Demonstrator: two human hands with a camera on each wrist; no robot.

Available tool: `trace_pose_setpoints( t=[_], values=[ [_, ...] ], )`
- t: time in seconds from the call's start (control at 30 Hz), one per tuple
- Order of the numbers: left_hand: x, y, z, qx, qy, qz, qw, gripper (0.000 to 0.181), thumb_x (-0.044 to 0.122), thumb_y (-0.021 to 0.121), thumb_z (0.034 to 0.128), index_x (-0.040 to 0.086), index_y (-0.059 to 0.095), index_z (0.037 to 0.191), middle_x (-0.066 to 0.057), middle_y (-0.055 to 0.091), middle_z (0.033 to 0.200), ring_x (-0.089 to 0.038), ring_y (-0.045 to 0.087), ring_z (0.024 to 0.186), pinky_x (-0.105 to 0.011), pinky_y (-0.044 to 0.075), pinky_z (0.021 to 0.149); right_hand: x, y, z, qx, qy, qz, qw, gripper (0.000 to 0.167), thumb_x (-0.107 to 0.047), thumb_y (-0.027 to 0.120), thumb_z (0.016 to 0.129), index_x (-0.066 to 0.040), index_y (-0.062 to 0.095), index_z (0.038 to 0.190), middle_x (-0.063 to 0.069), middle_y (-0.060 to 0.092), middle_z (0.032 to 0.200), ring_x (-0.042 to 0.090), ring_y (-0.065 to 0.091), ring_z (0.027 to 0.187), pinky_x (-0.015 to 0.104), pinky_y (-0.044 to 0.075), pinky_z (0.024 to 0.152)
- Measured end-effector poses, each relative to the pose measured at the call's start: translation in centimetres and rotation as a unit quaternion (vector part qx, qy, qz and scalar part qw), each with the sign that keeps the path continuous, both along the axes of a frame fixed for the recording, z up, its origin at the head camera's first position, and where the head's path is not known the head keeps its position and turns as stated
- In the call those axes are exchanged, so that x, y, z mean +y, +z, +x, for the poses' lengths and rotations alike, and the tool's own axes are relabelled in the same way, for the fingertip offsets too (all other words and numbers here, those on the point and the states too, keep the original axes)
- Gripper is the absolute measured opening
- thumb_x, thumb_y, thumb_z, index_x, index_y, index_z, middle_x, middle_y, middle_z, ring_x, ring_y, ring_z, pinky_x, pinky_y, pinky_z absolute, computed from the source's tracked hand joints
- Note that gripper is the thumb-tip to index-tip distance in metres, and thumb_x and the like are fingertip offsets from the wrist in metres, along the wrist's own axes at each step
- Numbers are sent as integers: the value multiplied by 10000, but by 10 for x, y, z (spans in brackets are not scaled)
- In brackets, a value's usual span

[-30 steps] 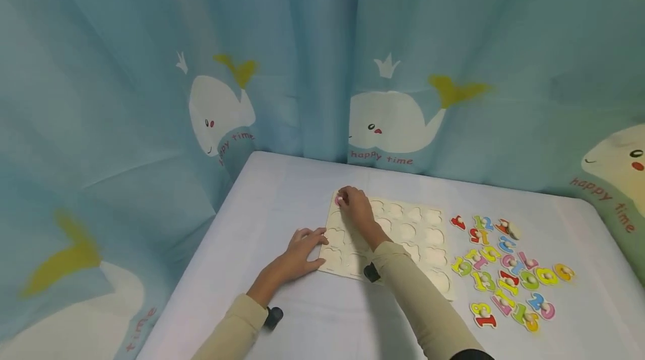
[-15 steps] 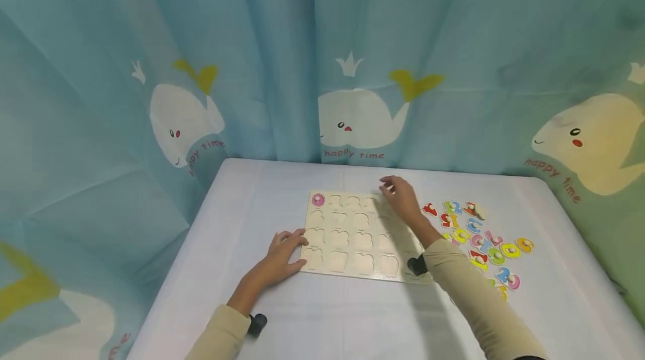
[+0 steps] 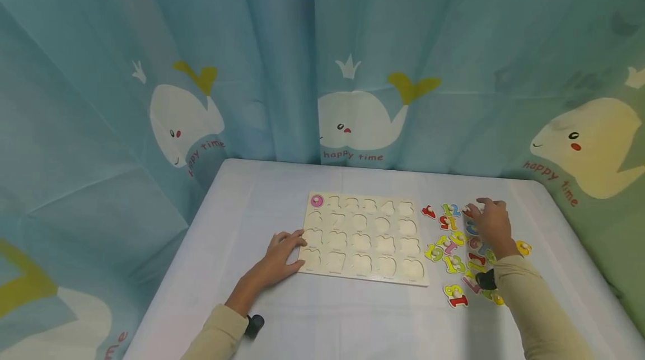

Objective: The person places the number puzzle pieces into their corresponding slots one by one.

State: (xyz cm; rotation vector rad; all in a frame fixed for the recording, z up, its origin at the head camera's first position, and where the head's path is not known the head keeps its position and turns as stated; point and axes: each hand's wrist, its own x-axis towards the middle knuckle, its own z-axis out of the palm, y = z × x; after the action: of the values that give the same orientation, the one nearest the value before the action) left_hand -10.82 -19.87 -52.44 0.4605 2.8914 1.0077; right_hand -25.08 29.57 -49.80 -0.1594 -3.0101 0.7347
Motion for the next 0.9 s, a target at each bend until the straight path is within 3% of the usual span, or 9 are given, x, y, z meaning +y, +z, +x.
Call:
trace_pose_setpoints(
  t=[0.2, 0.33, 0.47, 0.57, 0.67, 0.77, 0.9],
  values=[
    [2, -2, 1, -94, -49, 51, 9999, 347, 151, 686, 848, 109, 569, 1172, -86, 399, 1442, -293, 349, 1200, -516, 293, 998, 10, -6, 12, -110, 429, -24, 9990, 414, -181, 486, 979, 139, 441, 1237, 370, 402, 1115, 519, 422, 1021, 621, 398, 857],
    [2, -2, 1, -141, -108, 30, 9998, 360, 163, 677, 857, 108, 560, 1194, -92, 386, 1451, -295, 344, 1209, -538, 246, 1028, 17, -6, 10, -66, 161, -304, 9994, 420, -166, 481, 973, 165, 416, 1225, 347, 431, 1077, 492, 439, 989, 596, 406, 831],
    [1, 1, 2, -212, 30, 91, 9997, 359, 160, 682, 853, 117, 563, 1190, -80, 383, 1455, -294, 331, 1223, -540, 263, 1018, 24, -6, 6, -98, -225, -766, 9968, 467, -199, 445, 972, 161, 382, 1263, 346, 432, 1152, 476, 440, 1020, 563, 428, 816],
    [0, 1, 2, -214, 100, 119, 9997, 358, 167, 681, 856, 126, 565, 1193, -62, 380, 1459, -286, 323, 1237, -544, 203, 1052, 31, -7, 6, -222, -508, -1070, 9927, 490, -205, 392, 969, 167, 354, 1285, 346, 414, 1176, 453, 434, 1002, 527, 437, 769],
    [-1, 1, 1, -163, 86, 119, 9998, 355, 169, 681, 857, 118, 567, 1190, -66, 383, 1458, -292, 325, 1239, -547, 188, 1059, 38, -11, 7, -263, -831, -1030, 9909, 484, -200, 375, 949, 175, 388, 1255, 355, 421, 1167, 454, 432, 992, 517, 428, 750],
    [-1, 1, 1, -176, 90, 103, 9998, 356, 171, 682, 856, 116, 567, 1188, -67, 380, 1461, -293, 322, 1243, -548, 158, 1069, 42, -15, 6, -214, -988, -660, 9927, 448, -195, 384, 941, 148, 450, 1221, 373, 396, 1198, 511, 369, 1075, 577, 352, 846],
    [0, 0, 0, -187, 80, 115, 9997, 355, 166, 683, 854, 115, 568, 1186, -70, 381, 1460, -294, 321, 1247, -553, 83, 1084, 41, -22, 4, 28, -720, -584, 9957, 413, -202, 412, 963, 91, 488, 1243, 352, 370, 1252, 534, 295, 1151, 634, 261, 911]
  ],
)
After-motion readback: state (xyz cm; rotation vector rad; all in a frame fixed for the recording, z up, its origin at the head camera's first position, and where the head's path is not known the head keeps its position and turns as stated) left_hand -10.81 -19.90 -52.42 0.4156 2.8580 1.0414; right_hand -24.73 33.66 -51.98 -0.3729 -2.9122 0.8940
